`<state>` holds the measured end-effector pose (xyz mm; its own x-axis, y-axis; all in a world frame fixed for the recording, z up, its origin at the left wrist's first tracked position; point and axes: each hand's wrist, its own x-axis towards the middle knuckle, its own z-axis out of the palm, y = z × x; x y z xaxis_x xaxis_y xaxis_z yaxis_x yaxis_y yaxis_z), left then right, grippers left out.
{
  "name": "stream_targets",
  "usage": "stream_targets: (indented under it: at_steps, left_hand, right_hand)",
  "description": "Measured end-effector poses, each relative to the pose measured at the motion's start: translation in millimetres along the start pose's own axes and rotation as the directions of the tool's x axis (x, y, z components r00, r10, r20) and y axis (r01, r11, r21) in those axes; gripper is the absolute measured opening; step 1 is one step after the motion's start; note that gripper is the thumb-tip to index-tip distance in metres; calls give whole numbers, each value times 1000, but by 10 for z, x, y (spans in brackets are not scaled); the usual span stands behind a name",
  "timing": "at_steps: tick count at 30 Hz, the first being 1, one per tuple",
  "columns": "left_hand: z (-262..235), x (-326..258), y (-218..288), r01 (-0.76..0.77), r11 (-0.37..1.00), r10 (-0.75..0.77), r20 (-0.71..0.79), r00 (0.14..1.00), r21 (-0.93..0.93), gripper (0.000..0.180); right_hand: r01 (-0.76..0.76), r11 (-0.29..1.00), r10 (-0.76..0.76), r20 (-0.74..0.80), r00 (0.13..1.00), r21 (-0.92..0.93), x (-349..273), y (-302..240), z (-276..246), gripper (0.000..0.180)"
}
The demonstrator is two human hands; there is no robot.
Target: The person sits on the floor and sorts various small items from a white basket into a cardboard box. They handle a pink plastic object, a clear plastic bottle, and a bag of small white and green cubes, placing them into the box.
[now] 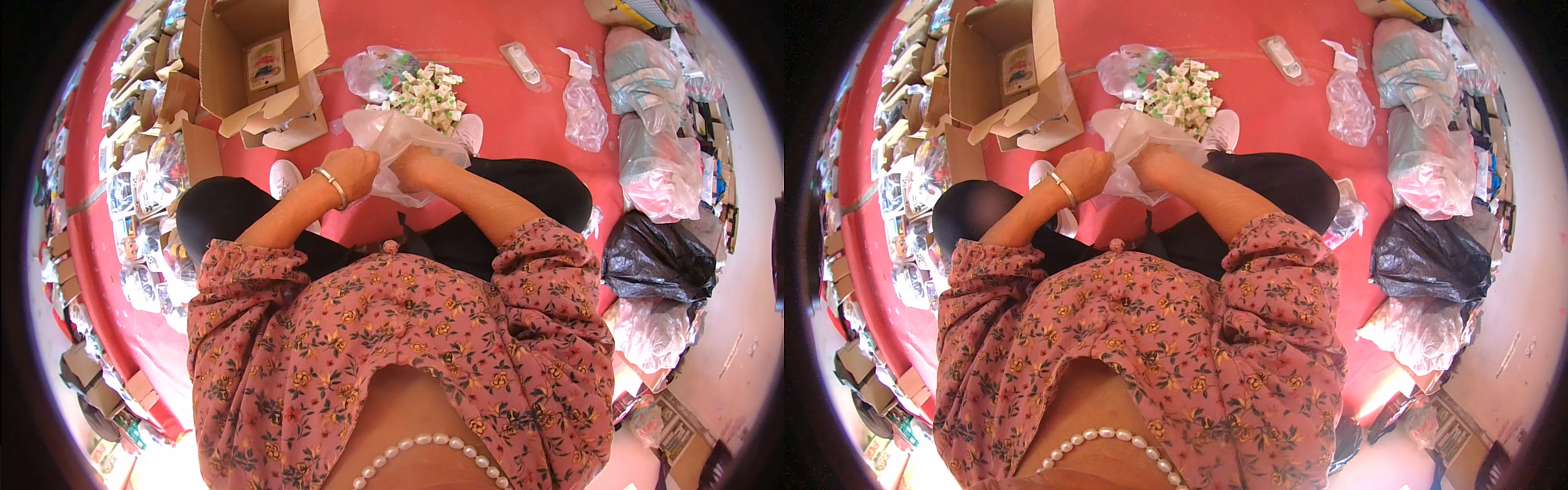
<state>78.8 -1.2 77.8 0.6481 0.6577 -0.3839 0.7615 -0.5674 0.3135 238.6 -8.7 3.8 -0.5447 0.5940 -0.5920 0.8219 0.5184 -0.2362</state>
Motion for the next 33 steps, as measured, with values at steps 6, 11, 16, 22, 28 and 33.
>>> stream_targets:
  at_steps: [6, 11, 16, 22, 28, 33]
  left_hand:
    - [234, -116, -95, 5, 1000, -5, 26, 1000, 16, 12]
    - [303, -144, 33, -15, 999, 13, -60, 998, -32, 17]
    - [185, -102, -85, 61, 996, -46, -199, 979, 68, 16]
    - [-56, -30, -452, 276, 961, -264, -407, 874, -30, 16]
    - [24, 37, -377, 293, 954, -296, -391, 872, -69, 17]
    - [-30, 139, -466, 370, 920, -390, -352, 851, -126, 18]
  right_hand:
    - [217, 975, -188, 342, 921, -46, -372, -366, -921, 45]
    - [177, 879, -158, -81, 984, 443, 419, 75, 27, 39]
    - [301, 770, -161, -284, 945, 563, 435, 248, 182, 40]
    - [131, 950, -133, -15, 991, 282, 264, 40, -302, 45]
    - [199, 963, -209, 39, 977, 180, 81, -56, -570, 36]
    - [347, 854, -308, -160, 938, 388, 12, -33, -671, 35]
